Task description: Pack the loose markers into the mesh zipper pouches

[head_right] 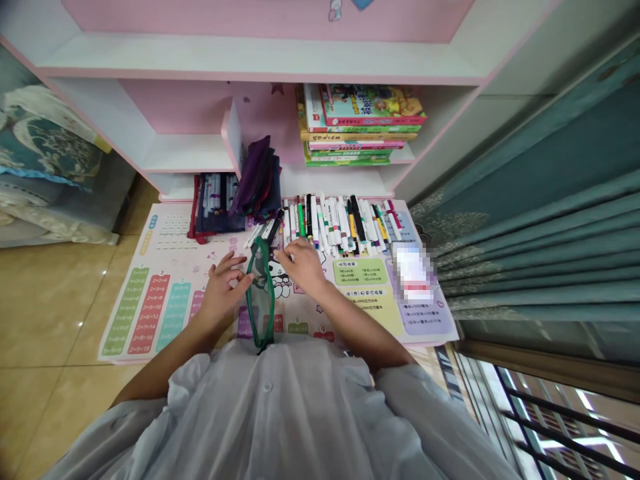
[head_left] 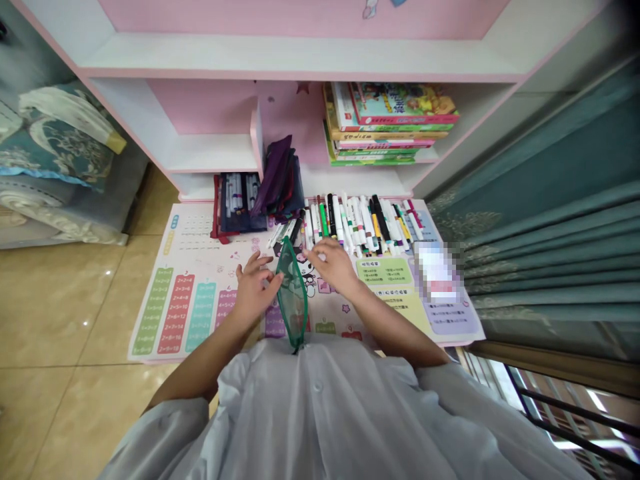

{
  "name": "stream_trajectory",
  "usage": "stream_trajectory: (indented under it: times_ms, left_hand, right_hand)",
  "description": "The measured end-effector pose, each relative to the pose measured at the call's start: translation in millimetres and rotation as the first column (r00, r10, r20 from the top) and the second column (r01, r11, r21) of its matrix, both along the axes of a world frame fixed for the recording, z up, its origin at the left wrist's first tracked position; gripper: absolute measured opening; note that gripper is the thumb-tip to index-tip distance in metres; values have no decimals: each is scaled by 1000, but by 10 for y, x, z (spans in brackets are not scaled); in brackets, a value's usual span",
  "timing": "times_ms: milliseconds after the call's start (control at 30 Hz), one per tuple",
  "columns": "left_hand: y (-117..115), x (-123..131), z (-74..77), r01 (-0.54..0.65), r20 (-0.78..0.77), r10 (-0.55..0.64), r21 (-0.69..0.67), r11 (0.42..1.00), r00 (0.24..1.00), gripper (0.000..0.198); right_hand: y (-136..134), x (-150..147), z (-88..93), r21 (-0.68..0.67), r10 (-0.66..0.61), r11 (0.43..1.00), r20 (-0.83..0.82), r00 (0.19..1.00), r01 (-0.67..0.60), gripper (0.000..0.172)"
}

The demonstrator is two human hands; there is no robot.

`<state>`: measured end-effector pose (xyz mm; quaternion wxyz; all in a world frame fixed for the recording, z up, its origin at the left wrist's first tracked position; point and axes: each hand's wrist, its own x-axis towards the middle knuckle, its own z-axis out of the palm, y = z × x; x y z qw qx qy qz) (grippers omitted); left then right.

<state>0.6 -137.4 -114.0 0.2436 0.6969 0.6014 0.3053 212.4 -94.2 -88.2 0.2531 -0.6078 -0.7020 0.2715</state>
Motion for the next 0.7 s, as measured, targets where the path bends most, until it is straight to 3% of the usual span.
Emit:
stream_trajectory:
  times_ms: [133,300,700]
  left_hand:
    - [-18,-39,41,-66,-2,66,-21,998,998,36]
    - [-29,-35,72,-107,-9,106,-88,990,994,33]
    - [10,-36,42,-114,-26,112,-105,988,993,32]
  right_hand:
    - [324,-181,-67,164,-179,976,256,950,140,26]
    - [538,-424,-219,186,-158,979,444,882,82,32]
    - [656,-520,-399,99,-144,989,487,861,110,45]
